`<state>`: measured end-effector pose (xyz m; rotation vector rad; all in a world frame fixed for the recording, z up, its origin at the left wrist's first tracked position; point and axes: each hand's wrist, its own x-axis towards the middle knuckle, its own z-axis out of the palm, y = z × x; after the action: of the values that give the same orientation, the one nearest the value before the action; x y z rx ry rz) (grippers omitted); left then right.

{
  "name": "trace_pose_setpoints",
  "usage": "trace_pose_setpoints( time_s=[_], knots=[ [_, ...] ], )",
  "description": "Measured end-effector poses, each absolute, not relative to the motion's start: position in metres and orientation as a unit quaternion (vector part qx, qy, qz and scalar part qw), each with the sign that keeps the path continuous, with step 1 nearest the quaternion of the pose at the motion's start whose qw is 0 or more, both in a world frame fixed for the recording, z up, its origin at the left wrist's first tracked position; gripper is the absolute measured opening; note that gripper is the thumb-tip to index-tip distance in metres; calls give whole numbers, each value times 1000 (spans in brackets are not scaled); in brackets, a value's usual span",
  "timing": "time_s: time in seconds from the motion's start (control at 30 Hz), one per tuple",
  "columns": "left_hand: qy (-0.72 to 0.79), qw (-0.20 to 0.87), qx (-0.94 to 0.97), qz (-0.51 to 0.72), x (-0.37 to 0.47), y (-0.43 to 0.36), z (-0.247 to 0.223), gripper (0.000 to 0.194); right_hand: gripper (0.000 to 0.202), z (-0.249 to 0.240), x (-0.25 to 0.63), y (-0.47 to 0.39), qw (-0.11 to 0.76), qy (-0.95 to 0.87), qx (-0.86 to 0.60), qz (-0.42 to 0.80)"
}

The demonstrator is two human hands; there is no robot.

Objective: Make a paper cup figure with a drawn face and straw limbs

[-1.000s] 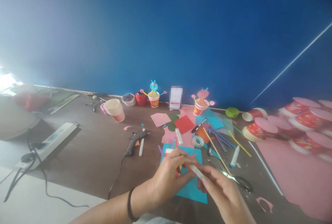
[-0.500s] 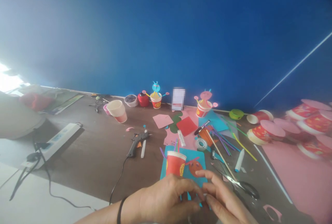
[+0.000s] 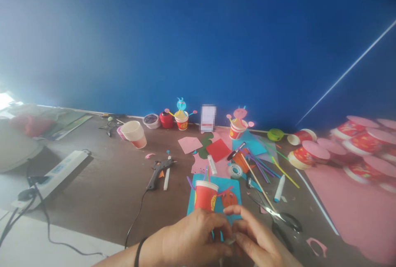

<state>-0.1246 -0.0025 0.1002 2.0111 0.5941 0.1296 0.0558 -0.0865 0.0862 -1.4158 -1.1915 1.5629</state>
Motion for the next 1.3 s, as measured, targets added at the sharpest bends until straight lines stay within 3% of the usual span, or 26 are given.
trace_pose_setpoints(
  time_s=[0.13,0.4,0.5,0.7,0.83,1.03,1.3],
  knots=[
    [217,522,824,45,-122,0,101,18,26,93,56,-88,342,-453,-549,613],
    [202,547,812,32,-120,-3,82,16,31,81,63,-92,300,-447,-567,624],
    [202,515,832,33,-116,-4,75,13,32,65,67,-93,321,-441,-544,638],
    [119,419,888,148,-107,-6,68,8,36,48,71,-92,405,-408,-486,658],
    [99,353,920,134,-105,-12,64,11,47,45,73,-93,381,-416,-476,674],
    [161,332,924,104,-104,-23,69,12,38,33,68,-111,442,-463,-575,509],
    [163,368,905,141,-98,-33,66,13,47,23,61,-132,445,-520,-566,459]
  ],
)
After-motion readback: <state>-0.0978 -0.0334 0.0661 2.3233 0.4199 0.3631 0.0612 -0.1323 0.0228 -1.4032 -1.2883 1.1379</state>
